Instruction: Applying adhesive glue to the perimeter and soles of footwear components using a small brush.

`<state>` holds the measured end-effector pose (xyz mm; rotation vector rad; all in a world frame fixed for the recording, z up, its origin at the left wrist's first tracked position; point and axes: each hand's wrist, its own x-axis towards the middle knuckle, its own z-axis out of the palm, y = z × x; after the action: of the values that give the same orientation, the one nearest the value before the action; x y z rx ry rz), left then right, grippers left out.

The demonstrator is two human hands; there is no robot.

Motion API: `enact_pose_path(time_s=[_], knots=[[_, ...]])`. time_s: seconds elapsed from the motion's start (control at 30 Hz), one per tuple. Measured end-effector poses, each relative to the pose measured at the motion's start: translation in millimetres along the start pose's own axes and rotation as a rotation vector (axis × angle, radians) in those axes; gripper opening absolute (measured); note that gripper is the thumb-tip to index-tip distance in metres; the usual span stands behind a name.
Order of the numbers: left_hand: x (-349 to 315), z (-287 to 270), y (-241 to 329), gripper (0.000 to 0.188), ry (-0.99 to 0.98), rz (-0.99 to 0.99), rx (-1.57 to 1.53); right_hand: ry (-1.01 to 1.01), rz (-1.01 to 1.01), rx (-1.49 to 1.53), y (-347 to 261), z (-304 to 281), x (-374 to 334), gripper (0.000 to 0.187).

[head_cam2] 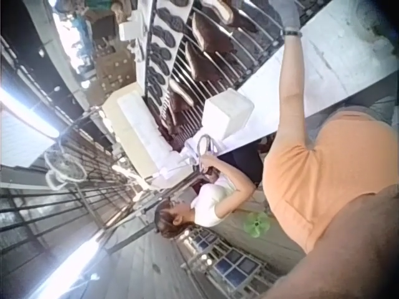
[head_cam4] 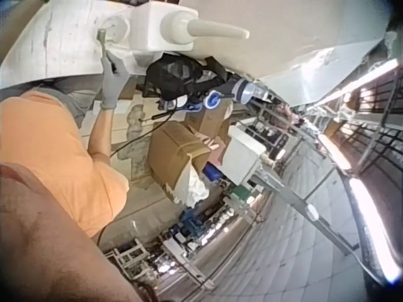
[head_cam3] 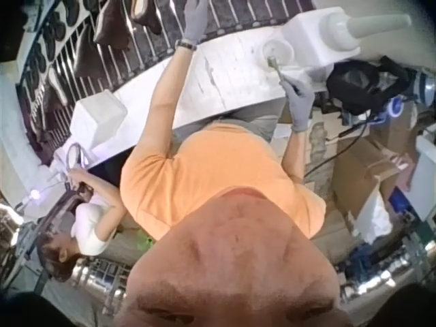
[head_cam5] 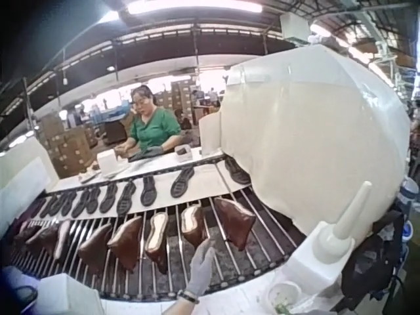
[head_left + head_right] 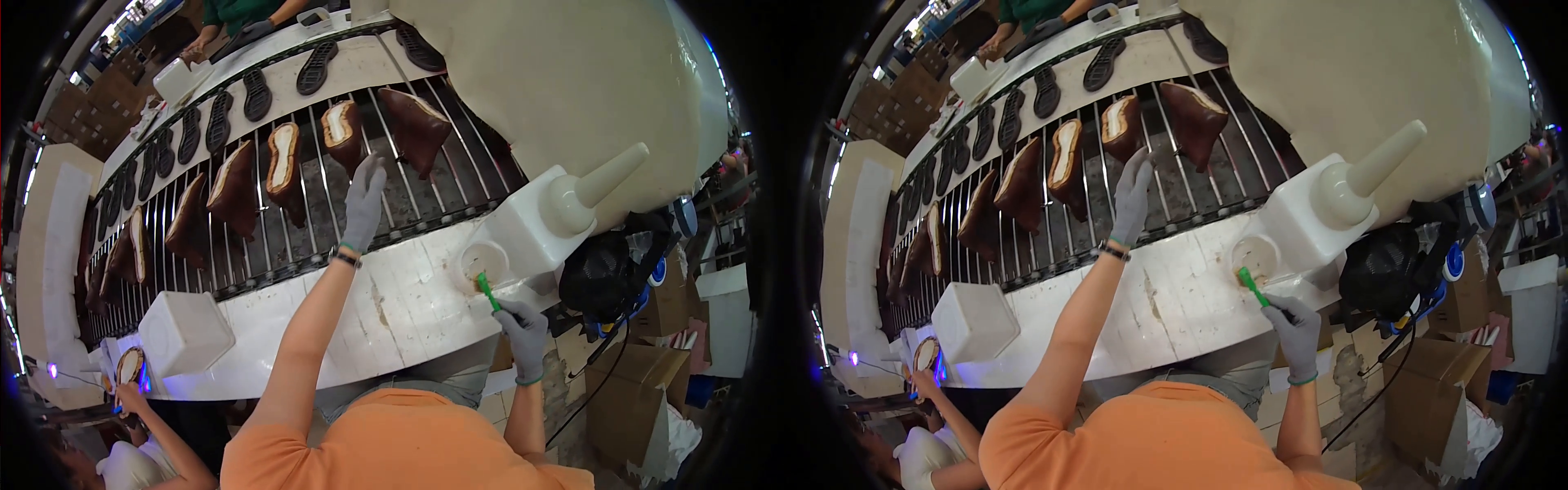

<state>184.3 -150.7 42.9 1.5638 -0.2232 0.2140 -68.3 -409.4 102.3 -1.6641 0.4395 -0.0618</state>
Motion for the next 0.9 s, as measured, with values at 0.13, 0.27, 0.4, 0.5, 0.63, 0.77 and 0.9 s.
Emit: enact_pose_path(time_s=[0.13, 0.27, 0.4, 0.5, 0.63, 0.77, 0.9], knots=[[100.3, 38.9, -67.8, 0.057, 0.270, -0.258, 0.094, -0.039, 0.021, -0.138, 2.9, -8.6, 5.8, 0.027], [191.7, 55.1, -125.7, 0.077, 0.201, -0.448, 0.074, -0.081, 0.109, -0.101, 2.3, -17.1, 12.2, 0.028], [233.3, 54.8, -150.0, 0.105, 0.027, -0.631, 0.105, -0.143, 0.130, -0.132, 3.1, -20.8, 20.4, 0.026], [228.6, 55.0, -144.3, 0.104, 0.002, -0.657, -0.010, -0.126, 0.187, -0.115, 3.6, -18.8, 23.7, 0.021], [180.4, 69.9, -107.5, 0.070, 0.092, -0.663, -0.537, -0.027, 0.207, -0.201, -0.6, -20.5, 20.9, 0.019], [111.6, 55.7, -27.6, 0.045, 0.042, -0.562, -0.884, 0.030, 0.065, -0.357, -5.8, -23.5, 13.7, 0.020], [15.4, 14.4, 64.9, 0.041, 0.214, -0.061, -0.655, 0.070, -0.214, -0.656, -3.6, -17.2, 10.5, 0.022]])
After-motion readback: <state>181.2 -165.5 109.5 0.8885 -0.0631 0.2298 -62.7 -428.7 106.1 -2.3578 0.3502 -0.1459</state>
